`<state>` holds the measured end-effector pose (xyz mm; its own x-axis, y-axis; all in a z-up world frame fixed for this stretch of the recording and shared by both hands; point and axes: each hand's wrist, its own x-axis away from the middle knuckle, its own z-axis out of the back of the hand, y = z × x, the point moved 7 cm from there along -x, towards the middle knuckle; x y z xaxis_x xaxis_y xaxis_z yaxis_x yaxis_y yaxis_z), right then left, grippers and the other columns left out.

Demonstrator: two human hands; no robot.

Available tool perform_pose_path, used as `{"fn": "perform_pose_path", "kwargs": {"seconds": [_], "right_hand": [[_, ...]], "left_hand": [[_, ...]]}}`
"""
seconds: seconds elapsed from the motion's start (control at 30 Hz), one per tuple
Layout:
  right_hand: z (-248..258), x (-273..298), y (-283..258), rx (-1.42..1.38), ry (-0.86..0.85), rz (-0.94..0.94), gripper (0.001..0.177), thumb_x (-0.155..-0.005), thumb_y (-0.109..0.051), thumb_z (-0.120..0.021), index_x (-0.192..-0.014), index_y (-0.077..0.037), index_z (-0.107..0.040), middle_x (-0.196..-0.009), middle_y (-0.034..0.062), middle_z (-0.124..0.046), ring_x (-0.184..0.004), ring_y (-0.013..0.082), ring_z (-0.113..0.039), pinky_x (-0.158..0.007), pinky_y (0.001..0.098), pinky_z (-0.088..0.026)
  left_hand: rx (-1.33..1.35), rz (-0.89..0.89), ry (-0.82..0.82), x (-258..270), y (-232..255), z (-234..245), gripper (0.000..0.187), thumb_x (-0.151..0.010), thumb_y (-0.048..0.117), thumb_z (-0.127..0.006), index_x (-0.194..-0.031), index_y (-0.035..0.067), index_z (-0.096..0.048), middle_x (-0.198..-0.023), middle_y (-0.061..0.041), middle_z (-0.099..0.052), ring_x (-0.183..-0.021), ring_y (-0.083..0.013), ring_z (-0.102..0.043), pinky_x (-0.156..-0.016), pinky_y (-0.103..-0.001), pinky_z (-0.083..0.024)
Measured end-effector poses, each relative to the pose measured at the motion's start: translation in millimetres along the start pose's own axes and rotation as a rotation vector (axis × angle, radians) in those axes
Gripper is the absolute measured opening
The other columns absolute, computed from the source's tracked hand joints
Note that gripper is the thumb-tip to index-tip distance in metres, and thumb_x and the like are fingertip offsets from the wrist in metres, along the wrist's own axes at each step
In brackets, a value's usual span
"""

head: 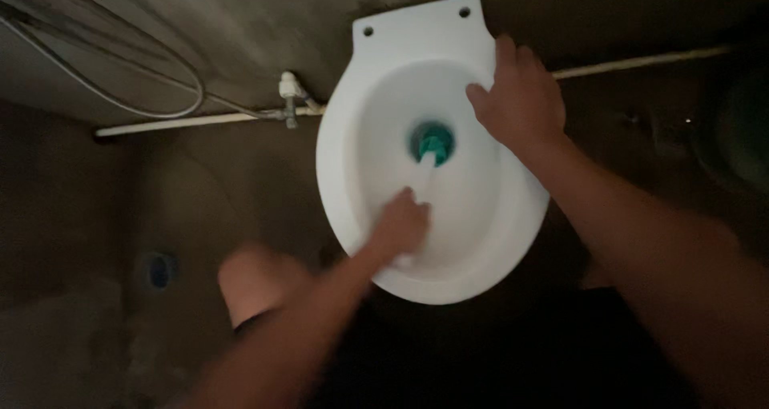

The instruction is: The person scrubs the inside of a white toilet bowl using a green toilet brush. They repeatedly scrub the bowl's interior surfaces and the drain area with a circular motion.

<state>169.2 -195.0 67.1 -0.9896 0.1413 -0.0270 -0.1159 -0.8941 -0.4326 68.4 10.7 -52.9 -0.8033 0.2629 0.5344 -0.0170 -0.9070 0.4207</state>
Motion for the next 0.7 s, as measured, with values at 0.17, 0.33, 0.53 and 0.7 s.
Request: {"fn": "perform_pose_path", "kwargs": {"seconds": [0.17,0.33,0.53,0.7], "right_hand": [[30,13,-20,-0.043,0.153,0.117,0.067,-0.094,-0.029,-0.076,-0.146,0.002,-0.047,-0.128,0.0261,-0.059,-0.117,0.0409,-0.061,-0.093,0.0510,-0.054],[49,58,-55,-0.149,-0.168,0.022,0.055,-0.094,-0.036,-0.070,-0.137,-0.004,-0.057,-0.117,0.0209,-0.069,-0.107,0.0363,-0.069,-0.093,0.0459,-0.056],[37,125,-75,0.178,-0.780,-0.042,0.047,-0.091,-0.042,-0.068,-0.119,-0.005,-0.066,-0.116,0.0179,-0.065,-0.106,0.0321,-0.066,-0.091,0.0435,-0.056],[24,127,-81,0.407,-0.690,0.065,0.042,-0.092,-0.027,-0.067,-0.126,-0.003,-0.061,-0.119,0.0178,-0.063,-0.104,0.0322,-0.067,-0.085,0.0450,-0.061]], "left_hand": [[1.647,0.622,-0.013,34,52,-46,0.035,-0.103,0.030,-0.057,-0.124,0.001,-0.059,-0.090,-0.016,-0.056,-0.080,-0.0321,-0.047,-0.060,-0.044,-0.038],[2.116,0.337,-0.201,14,100,-18,0.041,-0.105,0.038,-0.047,-0.128,0.005,-0.056,-0.113,-0.013,-0.062,-0.095,-0.0258,-0.059,-0.080,-0.041,-0.055],[1.755,0.080,-0.454,43,81,6,0.046,-0.105,0.024,-0.049,-0.144,0.000,-0.047,-0.137,-0.016,-0.059,-0.119,-0.0290,-0.063,-0.106,-0.045,-0.055],[1.221,0.171,-0.310,43,50,36,0.037,-0.103,0.028,-0.052,-0.130,0.004,-0.060,-0.123,-0.021,-0.069,-0.107,-0.0323,-0.070,-0.096,-0.043,-0.057]]}}
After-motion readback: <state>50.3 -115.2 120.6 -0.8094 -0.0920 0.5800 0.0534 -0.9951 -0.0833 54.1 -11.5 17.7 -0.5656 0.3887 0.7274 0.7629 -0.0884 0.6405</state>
